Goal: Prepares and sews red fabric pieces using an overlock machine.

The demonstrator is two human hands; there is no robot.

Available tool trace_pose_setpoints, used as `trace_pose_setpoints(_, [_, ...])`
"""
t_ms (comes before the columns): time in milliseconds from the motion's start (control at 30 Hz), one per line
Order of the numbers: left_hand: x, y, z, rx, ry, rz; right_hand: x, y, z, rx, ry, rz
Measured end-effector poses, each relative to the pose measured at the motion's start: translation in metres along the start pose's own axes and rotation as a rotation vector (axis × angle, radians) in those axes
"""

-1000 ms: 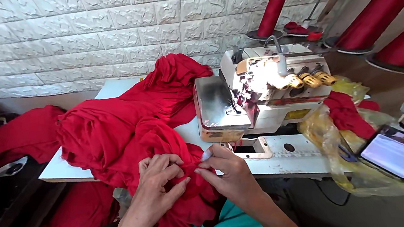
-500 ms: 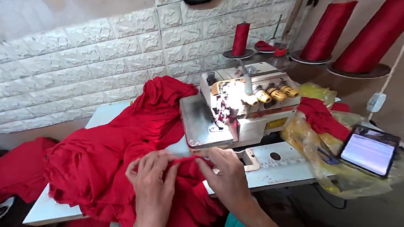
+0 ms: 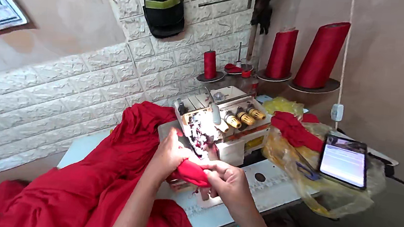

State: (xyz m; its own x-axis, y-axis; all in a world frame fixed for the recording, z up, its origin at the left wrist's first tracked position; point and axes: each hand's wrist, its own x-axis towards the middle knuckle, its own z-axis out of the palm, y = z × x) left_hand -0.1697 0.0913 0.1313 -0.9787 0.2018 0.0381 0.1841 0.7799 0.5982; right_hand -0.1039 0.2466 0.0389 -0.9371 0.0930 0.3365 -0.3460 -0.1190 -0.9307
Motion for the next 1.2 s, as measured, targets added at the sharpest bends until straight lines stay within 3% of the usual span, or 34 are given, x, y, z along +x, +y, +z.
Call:
trace_pose_setpoints(167, [0.017, -0.014, 0.020, 0.047, 0.202, 0.015, 0.015, 0.003, -0.001, -0.156, 0.078, -0.025])
trace_pose_setpoints(300, [0.021, -0.002, 0.021, 0.143, 0.211, -0.084, 0.015, 0.014, 0.005, -0.414, 0.206, -0.077])
trace_pose_setpoints(433, [0.030, -0.019, 0.023, -0.026, 0.228, 0.004, 0.009, 0.017, 0.009, -0.511, 0.247, -0.125])
trace_pose_setpoints(567, [0.022, -0.029, 0.004, -0.304, 0.142, 0.121, 0.007, 0.016, 0.009, -0.540, 0.265, -0.138])
trace_pose_setpoints(633, [0.009, -0.028, -0.011, -0.244, 0.225, 0.128, 0.008, 0.017, 0.010, -0.549, 0.267, -0.137])
trace_pose_setpoints(733, [-0.016, -0.019, -0.020, -0.063, 0.388, 0.004, 0.010, 0.020, 0.010, -0.556, 0.272, -0.152])
trace_pose_setpoints(900, [-0.030, -0.016, -0.006, 0.037, 0.276, -0.023, 0.012, 0.020, 0.009, -0.558, 0.262, -0.158])
trace_pose_setpoints(1000, [-0.027, -0.019, 0.005, -0.134, 0.392, 0.049, 0.012, 0.016, 0.009, -0.602, 0.257, -0.164])
trace_pose_setpoints(1067, [-0.027, -0.018, 0.011, -0.300, 0.455, 0.130, 0.012, 0.013, 0.008, -0.673, 0.289, -0.265])
trace_pose_setpoints(1200, [-0.028, -0.002, 0.024, -0.864, 0.380, 0.117, 0.023, 0.011, 0.005, -0.668, 0.287, -0.533])
